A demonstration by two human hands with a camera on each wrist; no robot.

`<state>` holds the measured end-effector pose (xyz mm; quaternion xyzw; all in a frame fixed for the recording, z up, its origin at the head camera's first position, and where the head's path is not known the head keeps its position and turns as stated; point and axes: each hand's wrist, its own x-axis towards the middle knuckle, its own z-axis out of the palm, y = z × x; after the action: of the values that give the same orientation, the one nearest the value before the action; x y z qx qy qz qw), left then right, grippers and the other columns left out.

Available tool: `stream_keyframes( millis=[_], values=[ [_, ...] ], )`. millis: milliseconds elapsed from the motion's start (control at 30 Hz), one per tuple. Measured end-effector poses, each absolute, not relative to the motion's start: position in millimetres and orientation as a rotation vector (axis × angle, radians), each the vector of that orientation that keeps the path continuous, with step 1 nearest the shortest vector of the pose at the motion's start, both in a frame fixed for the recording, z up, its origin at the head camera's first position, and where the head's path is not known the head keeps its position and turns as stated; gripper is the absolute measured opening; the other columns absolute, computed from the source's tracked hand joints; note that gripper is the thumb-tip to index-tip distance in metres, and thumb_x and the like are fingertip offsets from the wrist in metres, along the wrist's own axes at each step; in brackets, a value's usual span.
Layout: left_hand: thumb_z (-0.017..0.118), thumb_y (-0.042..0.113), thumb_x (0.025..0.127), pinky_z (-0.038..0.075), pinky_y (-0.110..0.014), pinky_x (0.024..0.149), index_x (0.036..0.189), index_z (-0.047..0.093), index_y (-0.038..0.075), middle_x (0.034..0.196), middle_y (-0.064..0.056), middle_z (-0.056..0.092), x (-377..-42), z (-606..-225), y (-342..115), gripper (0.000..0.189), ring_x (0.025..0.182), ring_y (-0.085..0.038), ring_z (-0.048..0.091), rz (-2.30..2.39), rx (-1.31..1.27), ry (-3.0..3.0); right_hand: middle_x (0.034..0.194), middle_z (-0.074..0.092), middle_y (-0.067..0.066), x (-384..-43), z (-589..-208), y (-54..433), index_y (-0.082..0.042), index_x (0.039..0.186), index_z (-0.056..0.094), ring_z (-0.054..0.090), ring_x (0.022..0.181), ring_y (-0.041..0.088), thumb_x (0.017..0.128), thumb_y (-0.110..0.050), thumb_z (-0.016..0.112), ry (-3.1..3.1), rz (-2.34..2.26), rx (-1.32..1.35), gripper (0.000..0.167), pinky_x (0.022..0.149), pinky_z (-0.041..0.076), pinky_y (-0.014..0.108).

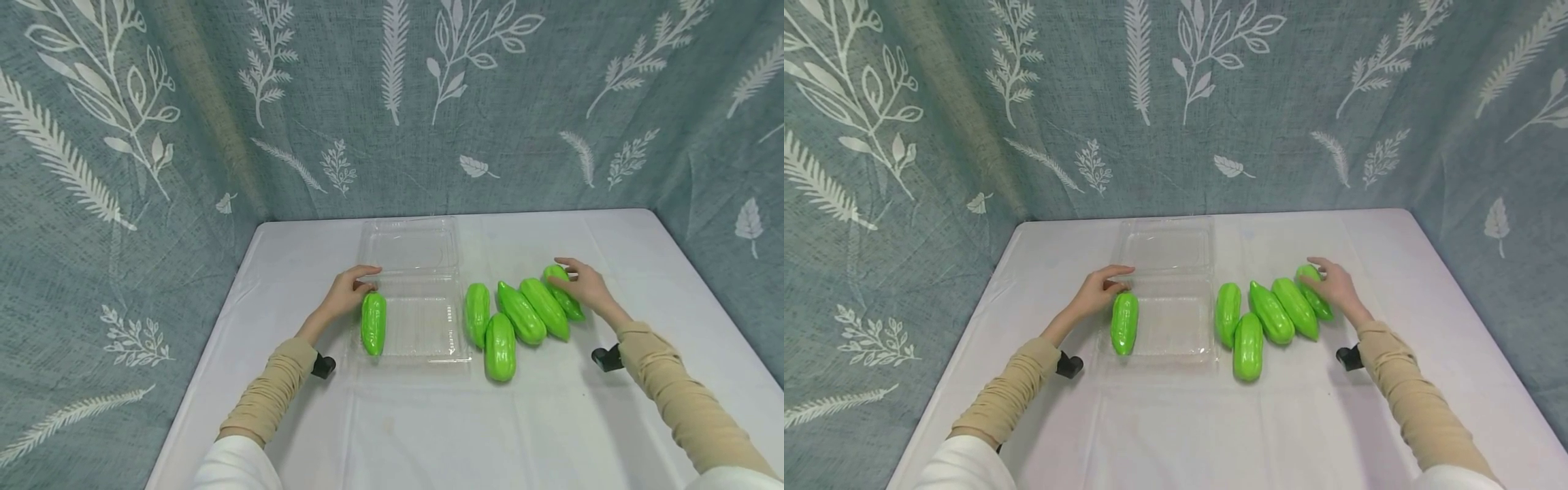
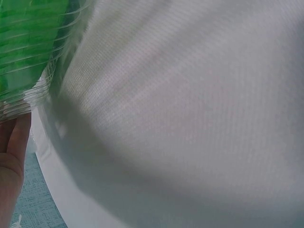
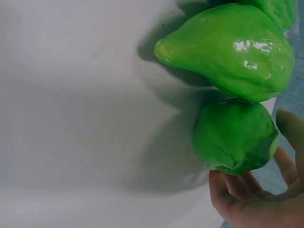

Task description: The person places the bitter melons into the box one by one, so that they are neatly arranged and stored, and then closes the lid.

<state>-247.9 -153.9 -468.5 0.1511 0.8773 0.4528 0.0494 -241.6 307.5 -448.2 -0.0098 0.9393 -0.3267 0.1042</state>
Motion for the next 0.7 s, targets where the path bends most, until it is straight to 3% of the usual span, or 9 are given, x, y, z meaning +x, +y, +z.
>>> stream_keyframes(
  millis=[700],
  values=[
    [0.051,-0.008,0.092,0.059,-0.034,0.087,0.129,0.056,-0.001,0.136,-0.019,0.052,-246.2,-465.7,-153.1,0.038,0.101,-0.033,0.066,1.381,0.457,2.672,0.141,0.031,0.039,-238.6,-456.7,308.1,0.003,0.146,0.027,0.034,0.127,0.054,0.098,-0.035,0.051,2.747,-1.014,-0.008,0.066,0.103,0.038,0.065]
  ],
)
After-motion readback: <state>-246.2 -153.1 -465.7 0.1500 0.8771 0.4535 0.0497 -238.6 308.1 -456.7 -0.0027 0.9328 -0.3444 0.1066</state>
